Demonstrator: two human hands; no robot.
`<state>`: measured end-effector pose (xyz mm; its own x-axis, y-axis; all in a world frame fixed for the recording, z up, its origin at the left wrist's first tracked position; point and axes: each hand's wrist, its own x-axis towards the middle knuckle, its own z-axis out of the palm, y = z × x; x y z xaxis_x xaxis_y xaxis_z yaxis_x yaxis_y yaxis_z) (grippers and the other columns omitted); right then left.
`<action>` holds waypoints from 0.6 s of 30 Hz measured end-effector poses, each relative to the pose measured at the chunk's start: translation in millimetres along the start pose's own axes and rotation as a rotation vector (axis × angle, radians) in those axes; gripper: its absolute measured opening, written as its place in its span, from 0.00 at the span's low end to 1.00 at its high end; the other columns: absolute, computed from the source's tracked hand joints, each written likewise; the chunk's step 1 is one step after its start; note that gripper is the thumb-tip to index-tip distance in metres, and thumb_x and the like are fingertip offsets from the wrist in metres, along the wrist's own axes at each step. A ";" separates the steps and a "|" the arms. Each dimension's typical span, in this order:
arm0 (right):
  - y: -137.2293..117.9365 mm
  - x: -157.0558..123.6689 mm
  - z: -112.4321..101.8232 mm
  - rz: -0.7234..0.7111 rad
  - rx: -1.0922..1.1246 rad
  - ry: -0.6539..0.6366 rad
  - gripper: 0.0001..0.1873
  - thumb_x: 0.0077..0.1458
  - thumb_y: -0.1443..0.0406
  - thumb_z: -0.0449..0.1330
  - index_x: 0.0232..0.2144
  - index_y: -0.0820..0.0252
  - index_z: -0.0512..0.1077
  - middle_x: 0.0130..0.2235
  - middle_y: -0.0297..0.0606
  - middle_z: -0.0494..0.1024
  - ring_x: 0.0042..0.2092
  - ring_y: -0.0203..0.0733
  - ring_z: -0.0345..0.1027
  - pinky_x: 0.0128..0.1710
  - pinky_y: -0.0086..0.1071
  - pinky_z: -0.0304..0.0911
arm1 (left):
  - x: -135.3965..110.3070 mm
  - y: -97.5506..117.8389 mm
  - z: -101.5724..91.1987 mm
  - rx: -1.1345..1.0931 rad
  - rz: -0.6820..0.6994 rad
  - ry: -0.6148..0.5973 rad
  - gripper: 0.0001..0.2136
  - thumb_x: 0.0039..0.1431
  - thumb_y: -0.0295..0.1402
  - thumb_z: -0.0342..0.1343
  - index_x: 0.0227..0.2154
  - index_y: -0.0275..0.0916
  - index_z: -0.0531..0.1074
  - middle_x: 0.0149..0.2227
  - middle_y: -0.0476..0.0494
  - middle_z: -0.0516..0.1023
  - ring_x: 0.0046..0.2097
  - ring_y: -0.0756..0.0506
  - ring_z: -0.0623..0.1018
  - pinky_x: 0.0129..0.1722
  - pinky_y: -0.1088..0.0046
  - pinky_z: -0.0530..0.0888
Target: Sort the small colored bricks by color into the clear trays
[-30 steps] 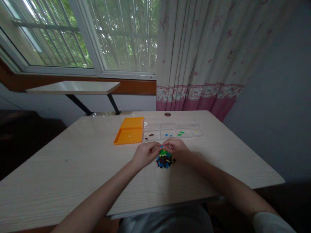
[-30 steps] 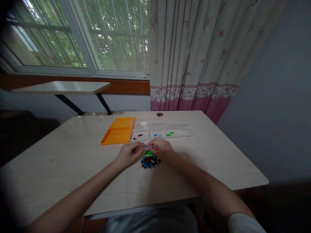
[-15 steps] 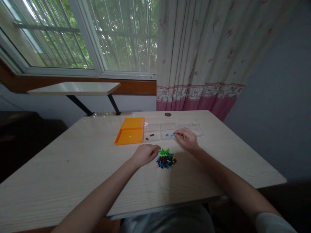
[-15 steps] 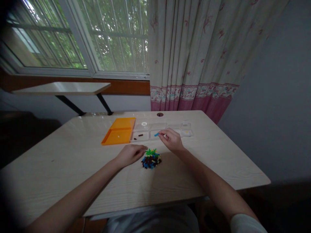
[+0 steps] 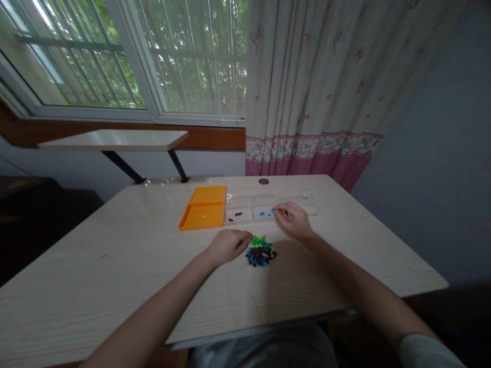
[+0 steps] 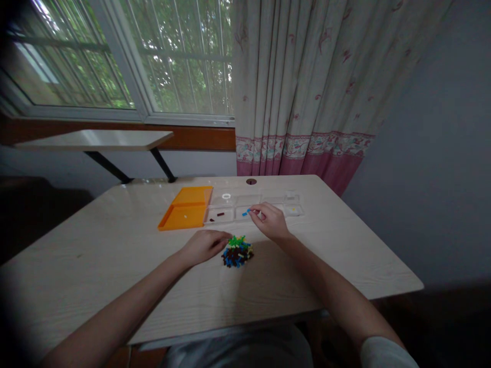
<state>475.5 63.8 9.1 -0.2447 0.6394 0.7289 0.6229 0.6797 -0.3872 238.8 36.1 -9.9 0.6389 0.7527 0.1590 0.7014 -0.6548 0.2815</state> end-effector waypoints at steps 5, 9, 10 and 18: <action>18.3 2.4 5.4 0.131 -0.091 -0.051 0.09 0.52 0.62 0.54 0.31 0.60 0.72 0.28 0.36 0.73 0.28 0.34 0.63 0.31 0.27 0.59 | 0.4 -0.7 -0.2 0.041 -0.006 -0.023 0.13 0.58 0.33 0.43 0.41 0.43 0.71 0.39 0.47 0.78 0.40 0.47 0.76 0.38 0.75 0.69; 30.7 2.8 9.7 0.227 -0.119 -0.105 0.09 0.51 0.62 0.54 0.31 0.59 0.73 0.25 0.33 0.73 0.26 0.34 0.63 0.29 0.26 0.57 | -0.3 -0.1 -1.1 0.051 -0.015 -0.019 0.13 0.58 0.34 0.43 0.40 0.44 0.71 0.38 0.47 0.78 0.39 0.47 0.76 0.37 0.75 0.69; 32.7 2.8 10.5 0.243 -0.122 -0.117 0.09 0.51 0.62 0.54 0.31 0.59 0.73 0.24 0.33 0.72 0.26 0.34 0.63 0.28 0.26 0.57 | -0.4 -0.1 -1.2 0.053 -0.020 -0.018 0.13 0.58 0.34 0.43 0.40 0.44 0.71 0.38 0.47 0.78 0.38 0.47 0.76 0.37 0.75 0.69; 32.0 2.0 10.5 0.254 -0.129 -0.161 0.11 0.53 0.62 0.53 0.33 0.58 0.73 0.25 0.33 0.73 0.26 0.34 0.63 0.28 0.26 0.56 | 0.7 -2.4 1.2 0.022 -0.047 -0.017 0.13 0.59 0.36 0.43 0.40 0.44 0.72 0.38 0.47 0.78 0.40 0.47 0.76 0.38 0.74 0.68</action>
<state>487.2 90.6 -7.8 -0.1771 0.8383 0.5156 0.7659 0.4464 -0.4627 237.9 38.1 -11.6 0.6104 0.7814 0.1296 0.7373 -0.6203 0.2677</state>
